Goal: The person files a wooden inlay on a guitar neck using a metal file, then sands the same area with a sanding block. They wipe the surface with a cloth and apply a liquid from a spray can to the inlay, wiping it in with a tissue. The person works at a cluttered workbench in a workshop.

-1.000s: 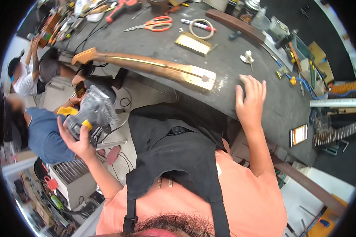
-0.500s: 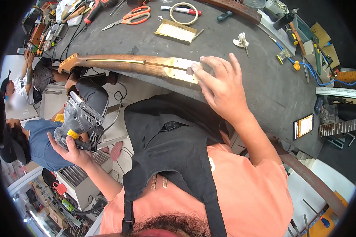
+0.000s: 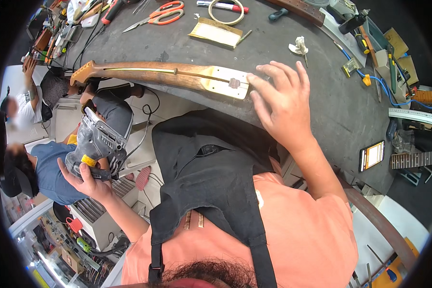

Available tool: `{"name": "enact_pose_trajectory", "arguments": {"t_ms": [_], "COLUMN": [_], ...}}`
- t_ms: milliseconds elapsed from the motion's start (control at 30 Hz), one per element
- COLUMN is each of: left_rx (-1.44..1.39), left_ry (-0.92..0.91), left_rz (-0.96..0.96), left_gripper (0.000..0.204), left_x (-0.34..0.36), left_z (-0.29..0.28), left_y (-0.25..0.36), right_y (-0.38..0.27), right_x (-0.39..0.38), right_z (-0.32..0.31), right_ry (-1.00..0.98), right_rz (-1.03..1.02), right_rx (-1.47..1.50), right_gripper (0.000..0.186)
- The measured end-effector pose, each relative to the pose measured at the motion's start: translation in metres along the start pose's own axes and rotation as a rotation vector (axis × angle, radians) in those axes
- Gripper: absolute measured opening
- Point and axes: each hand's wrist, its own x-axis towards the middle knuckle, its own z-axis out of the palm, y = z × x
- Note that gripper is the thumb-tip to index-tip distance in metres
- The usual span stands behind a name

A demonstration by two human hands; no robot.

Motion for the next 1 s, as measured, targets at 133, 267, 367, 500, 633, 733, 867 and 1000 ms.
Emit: {"name": "enact_pose_trajectory", "arguments": {"t_ms": [133, 267, 367, 500, 633, 733, 867, 1000], "left_rx": [0.145, 0.293, 0.109, 0.141, 0.163, 0.192, 0.122, 0.083], "left_ry": [0.052, 0.031, 0.018, 0.027, 0.038, 0.016, -0.004, -0.023], "left_rz": [0.011, 0.069, 0.010, -0.001, -0.012, 0.067, 0.097, 0.139], "left_gripper": [0.078, 0.093, 0.102, 0.107, 0.104, 0.104, 0.106, 0.105], "left_x": [-0.004, 0.004, 0.008, 0.008, 0.016, 0.027, 0.038, 0.042], "left_z": [0.000, 0.004, 0.002, 0.000, 0.005, 0.007, 0.018, 0.025], "left_y": [0.004, 0.015, 0.019, 0.028, 0.038, 0.036, 0.042, 0.049], "right_y": [0.001, -0.022, -0.025, -0.026, -0.025, -0.023, -0.027, -0.029], "right_x": [0.019, 0.038, 0.037, 0.028, 0.020, 0.015, 0.013, 0.018], "right_z": [0.018, 0.028, 0.036, 0.038, 0.034, 0.030, 0.025, 0.022], "right_ry": [0.003, -0.049, -0.028, -0.008, -0.001, -0.030, -0.059, -0.073], "right_rz": [0.129, 0.110, 0.152, 0.142, 0.108, 0.117, 0.189, 0.231], "right_rx": [0.140, 0.103, 0.144, 0.159, 0.142, 0.159, 0.176, 0.193], "right_gripper": [0.022, 0.028, 0.026, 0.025, 0.032, 0.039, 0.042, 0.034]}}
